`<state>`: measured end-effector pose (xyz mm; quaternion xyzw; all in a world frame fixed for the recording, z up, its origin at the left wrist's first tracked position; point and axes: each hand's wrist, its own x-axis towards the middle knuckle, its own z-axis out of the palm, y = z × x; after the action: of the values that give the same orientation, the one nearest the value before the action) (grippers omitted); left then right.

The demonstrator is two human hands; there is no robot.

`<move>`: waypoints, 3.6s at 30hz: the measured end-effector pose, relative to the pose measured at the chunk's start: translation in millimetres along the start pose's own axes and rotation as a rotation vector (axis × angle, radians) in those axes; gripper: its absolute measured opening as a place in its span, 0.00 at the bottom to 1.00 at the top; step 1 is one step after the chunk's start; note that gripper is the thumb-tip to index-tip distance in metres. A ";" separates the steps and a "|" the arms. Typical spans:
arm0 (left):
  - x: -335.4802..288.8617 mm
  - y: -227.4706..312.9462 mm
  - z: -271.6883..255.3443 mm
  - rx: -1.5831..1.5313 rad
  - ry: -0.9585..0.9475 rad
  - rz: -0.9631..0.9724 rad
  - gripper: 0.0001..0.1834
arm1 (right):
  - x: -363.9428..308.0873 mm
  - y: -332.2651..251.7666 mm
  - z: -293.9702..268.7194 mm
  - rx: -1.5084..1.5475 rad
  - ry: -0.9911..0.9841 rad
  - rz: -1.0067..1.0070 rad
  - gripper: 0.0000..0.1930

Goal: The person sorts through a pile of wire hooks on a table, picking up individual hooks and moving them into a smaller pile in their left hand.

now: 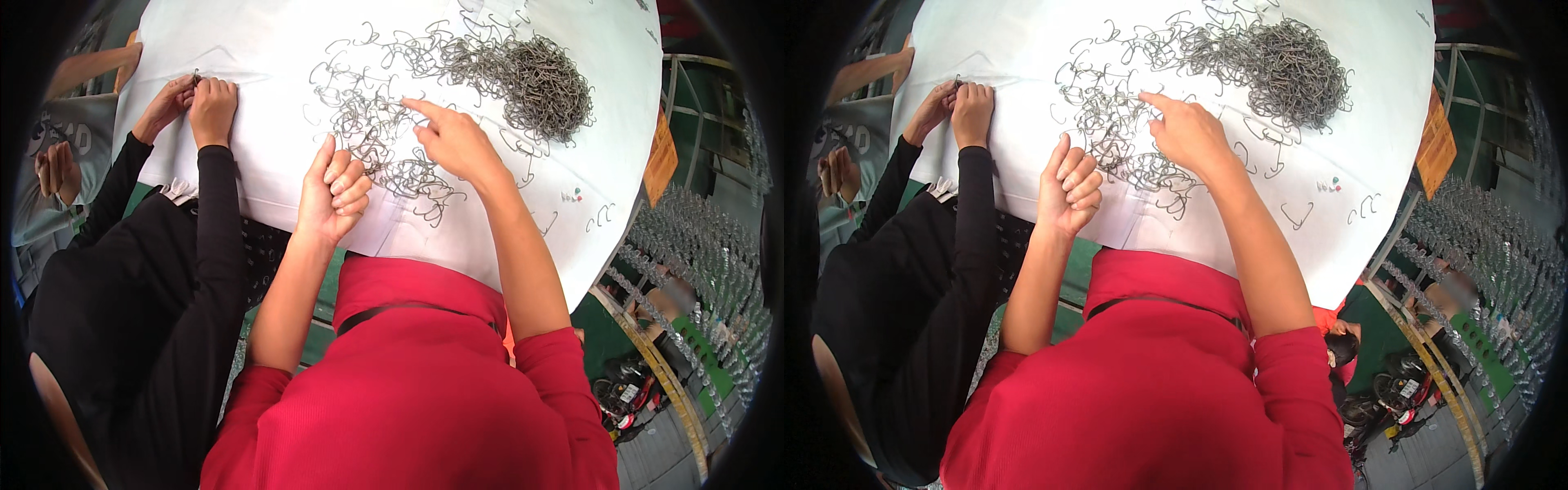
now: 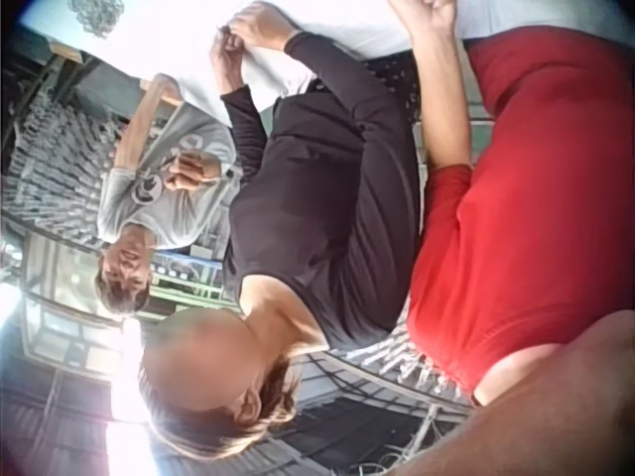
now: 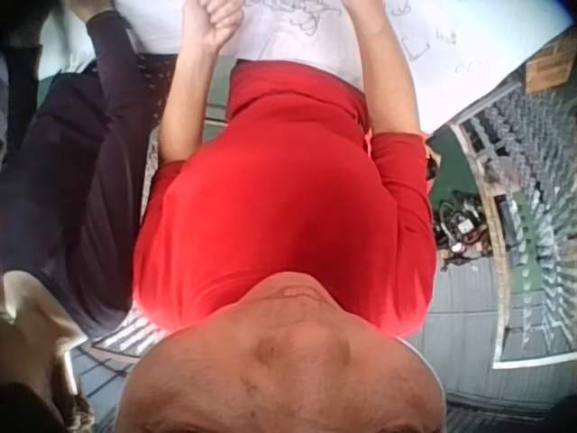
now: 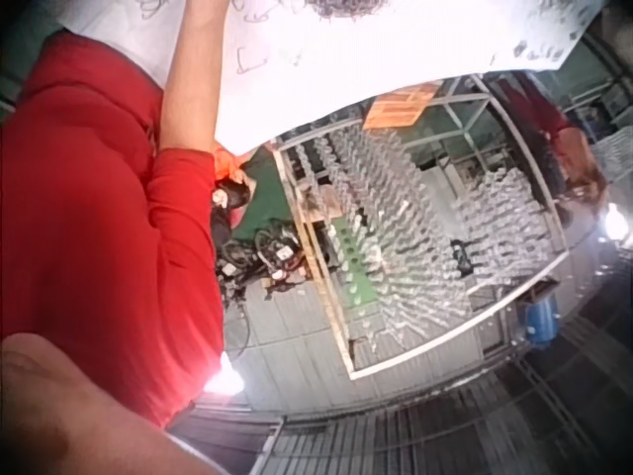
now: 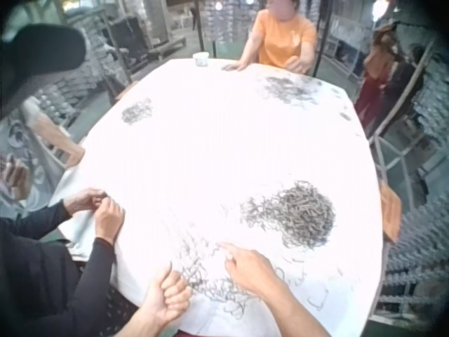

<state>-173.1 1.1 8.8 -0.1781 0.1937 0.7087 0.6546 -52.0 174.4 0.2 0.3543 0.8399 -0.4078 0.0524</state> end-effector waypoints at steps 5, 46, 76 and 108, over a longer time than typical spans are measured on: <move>1.7 3.0 -0.3 -0.010 0.017 0.003 0.28 | 28.1 41.9 -27.6 0.018 0.234 0.102 0.24; 7.3 3.2 2.1 -0.020 0.055 0.027 0.27 | 48.0 20.8 -36.9 -0.243 0.198 0.019 0.08; 4.3 8.9 -5.6 -0.040 0.019 0.038 0.27 | 31.2 -13.6 -23.3 -0.273 0.149 0.031 0.15; 7.3 1.7 -1.0 -0.009 0.244 0.095 0.21 | 23.6 -2.4 -14.0 -0.144 0.152 -0.150 0.15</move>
<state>-175.4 6.7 4.3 -0.2564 0.2768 0.7129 0.5911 -68.3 196.4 2.2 0.3157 0.8927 -0.3213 -0.0167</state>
